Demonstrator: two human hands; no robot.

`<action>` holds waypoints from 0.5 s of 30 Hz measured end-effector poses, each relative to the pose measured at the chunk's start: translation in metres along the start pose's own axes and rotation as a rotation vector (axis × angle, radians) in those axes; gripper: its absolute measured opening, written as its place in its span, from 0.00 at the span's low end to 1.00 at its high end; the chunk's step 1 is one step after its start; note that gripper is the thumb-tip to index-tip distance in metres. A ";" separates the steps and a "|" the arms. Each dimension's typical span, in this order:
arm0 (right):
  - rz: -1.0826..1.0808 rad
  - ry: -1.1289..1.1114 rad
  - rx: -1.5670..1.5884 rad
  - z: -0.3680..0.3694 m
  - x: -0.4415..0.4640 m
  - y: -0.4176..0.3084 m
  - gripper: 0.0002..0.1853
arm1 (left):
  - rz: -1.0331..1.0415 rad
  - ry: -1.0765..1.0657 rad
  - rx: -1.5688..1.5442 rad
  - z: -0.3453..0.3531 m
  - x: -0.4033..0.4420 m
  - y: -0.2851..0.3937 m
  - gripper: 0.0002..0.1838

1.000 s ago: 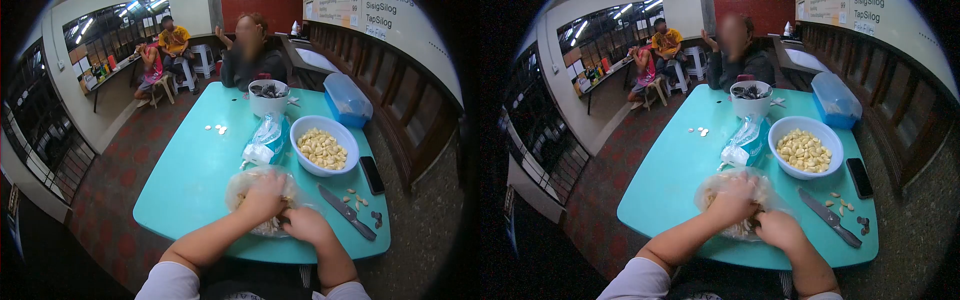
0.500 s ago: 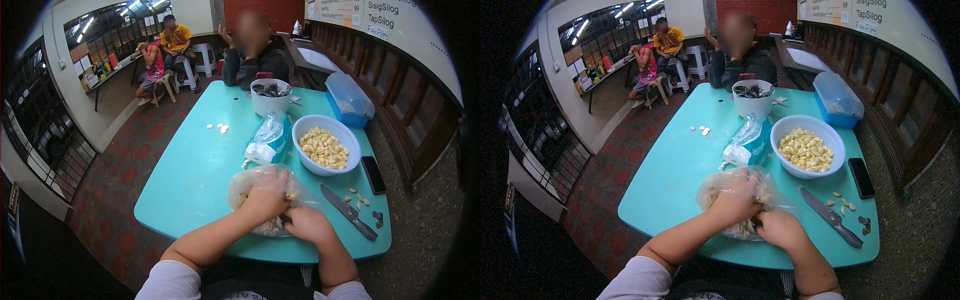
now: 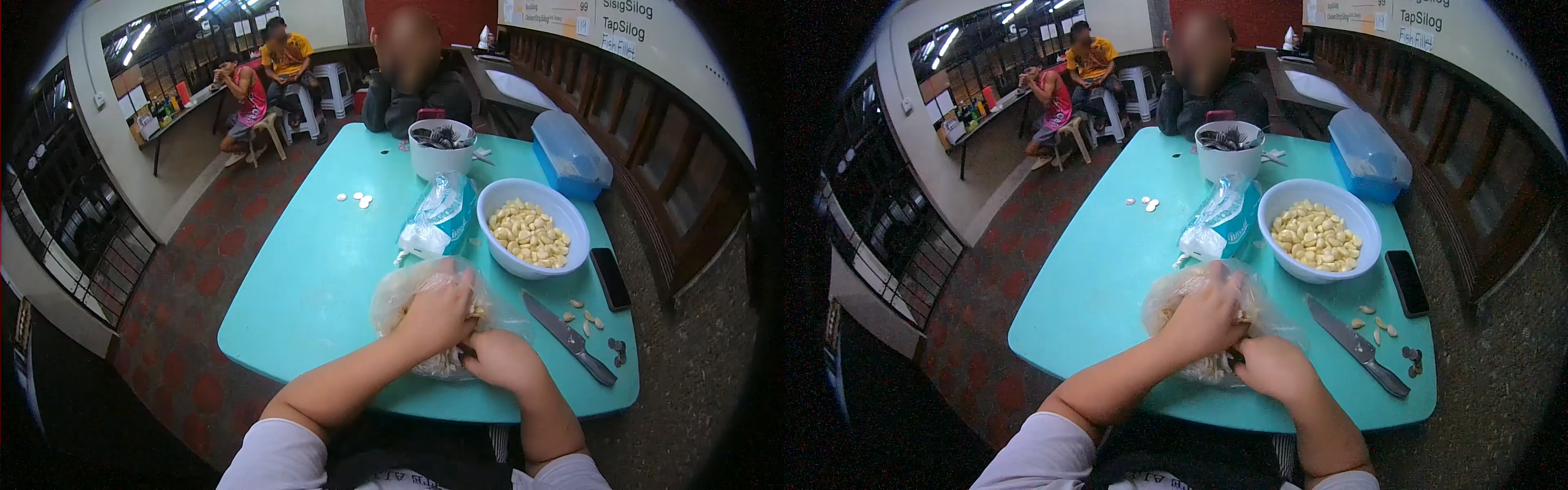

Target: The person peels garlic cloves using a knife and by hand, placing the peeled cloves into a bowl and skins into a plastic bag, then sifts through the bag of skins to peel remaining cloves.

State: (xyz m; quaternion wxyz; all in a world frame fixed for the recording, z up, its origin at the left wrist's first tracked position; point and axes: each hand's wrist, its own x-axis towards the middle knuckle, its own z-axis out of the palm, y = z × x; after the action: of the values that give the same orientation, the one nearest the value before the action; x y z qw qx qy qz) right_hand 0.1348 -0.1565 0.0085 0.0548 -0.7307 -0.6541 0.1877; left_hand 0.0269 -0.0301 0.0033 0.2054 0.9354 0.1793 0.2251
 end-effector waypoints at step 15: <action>0.009 0.005 0.040 -0.001 0.000 -0.001 0.13 | -0.025 -0.078 0.091 0.002 0.001 0.001 0.36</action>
State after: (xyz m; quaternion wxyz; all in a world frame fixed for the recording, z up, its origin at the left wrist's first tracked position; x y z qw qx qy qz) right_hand 0.1339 -0.1567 0.0096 0.0701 -0.7330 -0.6466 0.1992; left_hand 0.0291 -0.0305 0.0026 0.1721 0.9495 0.1931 0.1775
